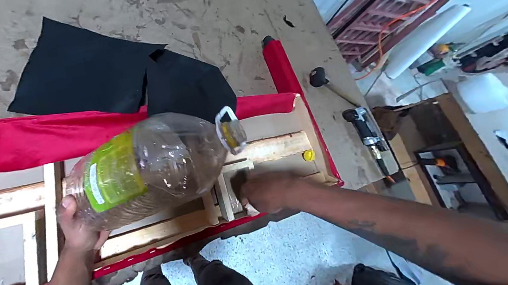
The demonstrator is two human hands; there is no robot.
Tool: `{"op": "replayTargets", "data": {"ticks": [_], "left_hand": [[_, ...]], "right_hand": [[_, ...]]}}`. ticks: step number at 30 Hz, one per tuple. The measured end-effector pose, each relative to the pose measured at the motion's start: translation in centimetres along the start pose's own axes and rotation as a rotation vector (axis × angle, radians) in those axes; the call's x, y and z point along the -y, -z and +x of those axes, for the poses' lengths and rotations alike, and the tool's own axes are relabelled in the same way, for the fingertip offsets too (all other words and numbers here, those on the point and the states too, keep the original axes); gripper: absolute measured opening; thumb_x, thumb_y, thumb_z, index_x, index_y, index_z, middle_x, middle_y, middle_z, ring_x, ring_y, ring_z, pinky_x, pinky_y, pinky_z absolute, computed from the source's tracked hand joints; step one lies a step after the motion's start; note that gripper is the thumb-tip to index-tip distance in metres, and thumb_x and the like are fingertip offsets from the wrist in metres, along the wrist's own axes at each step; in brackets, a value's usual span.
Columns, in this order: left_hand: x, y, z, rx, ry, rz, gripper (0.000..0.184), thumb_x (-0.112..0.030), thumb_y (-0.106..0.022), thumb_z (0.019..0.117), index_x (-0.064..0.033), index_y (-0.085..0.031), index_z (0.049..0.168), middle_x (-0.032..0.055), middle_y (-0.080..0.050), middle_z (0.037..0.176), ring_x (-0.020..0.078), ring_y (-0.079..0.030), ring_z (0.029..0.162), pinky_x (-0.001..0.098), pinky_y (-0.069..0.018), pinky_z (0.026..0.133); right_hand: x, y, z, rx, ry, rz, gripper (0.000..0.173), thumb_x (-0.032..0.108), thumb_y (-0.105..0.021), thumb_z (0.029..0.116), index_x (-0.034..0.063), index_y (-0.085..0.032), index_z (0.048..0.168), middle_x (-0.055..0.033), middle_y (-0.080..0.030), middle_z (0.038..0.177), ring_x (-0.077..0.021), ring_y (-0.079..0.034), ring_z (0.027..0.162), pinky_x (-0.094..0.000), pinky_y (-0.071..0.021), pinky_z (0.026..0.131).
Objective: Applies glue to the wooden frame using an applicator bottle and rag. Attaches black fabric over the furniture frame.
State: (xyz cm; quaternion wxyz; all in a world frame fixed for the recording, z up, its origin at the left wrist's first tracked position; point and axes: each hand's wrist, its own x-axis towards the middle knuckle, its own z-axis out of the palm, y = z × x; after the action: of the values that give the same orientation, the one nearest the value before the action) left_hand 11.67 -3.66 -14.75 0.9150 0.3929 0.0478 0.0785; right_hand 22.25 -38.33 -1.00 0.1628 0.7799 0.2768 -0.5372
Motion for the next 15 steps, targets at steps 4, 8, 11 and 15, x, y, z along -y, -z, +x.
{"op": "replayTargets", "data": {"ticks": [4,8,11,15], "left_hand": [[-0.1,0.7,-0.2,0.087,0.027,0.03,0.064,-0.072,-0.065,0.0839,-0.0315,-0.063,0.134,-0.0076,-0.073,0.116,0.0061,-0.07,0.104,0.0309,-0.0614,0.086],[0.0,0.9,-0.4,0.037,0.041,0.001,0.056,-0.073,-0.064,0.0838,-0.0311,-0.069,0.121,-0.0084,-0.075,0.105,0.0046,-0.072,0.095,0.0289,-0.0623,0.079],[-0.3,0.5,-0.1,0.04,0.064,-0.044,0.059,-0.074,-0.064,0.0833,-0.0321,-0.068,0.125,-0.0084,-0.074,0.11,0.005,-0.071,0.099,0.03,-0.0618,0.084],[-0.4,0.3,0.3,-0.003,0.066,-0.023,0.057,-0.074,-0.066,0.0809,-0.0333,-0.07,0.12,-0.0094,-0.076,0.108,0.0044,-0.072,0.099,0.0295,-0.062,0.084]], "right_hand": [[1.0,-1.5,0.6,-0.194,-0.081,0.15,0.019,0.017,-0.06,0.0986,0.0036,-0.069,0.109,-0.0207,-0.069,0.103,-0.0411,-0.067,0.1,-0.0631,-0.0535,0.086],[1.4,-2.0,-0.7,-0.113,-0.114,0.322,0.03,0.019,-0.052,0.1035,0.0004,-0.066,0.123,-0.0264,-0.067,0.116,-0.045,-0.064,0.111,-0.0645,-0.0497,0.094],[0.3,-0.5,-0.7,-0.2,-0.098,0.579,0.029,0.023,-0.054,0.1044,0.0076,-0.071,0.12,-0.0174,-0.071,0.107,-0.0326,-0.067,0.102,-0.0571,-0.0517,0.091],[0.5,-3.7,0.8,-0.383,-0.158,0.739,0.034,0.021,-0.05,0.1043,0.0077,-0.069,0.129,-0.0177,-0.07,0.117,-0.0315,-0.067,0.111,-0.054,-0.0515,0.099]]}}
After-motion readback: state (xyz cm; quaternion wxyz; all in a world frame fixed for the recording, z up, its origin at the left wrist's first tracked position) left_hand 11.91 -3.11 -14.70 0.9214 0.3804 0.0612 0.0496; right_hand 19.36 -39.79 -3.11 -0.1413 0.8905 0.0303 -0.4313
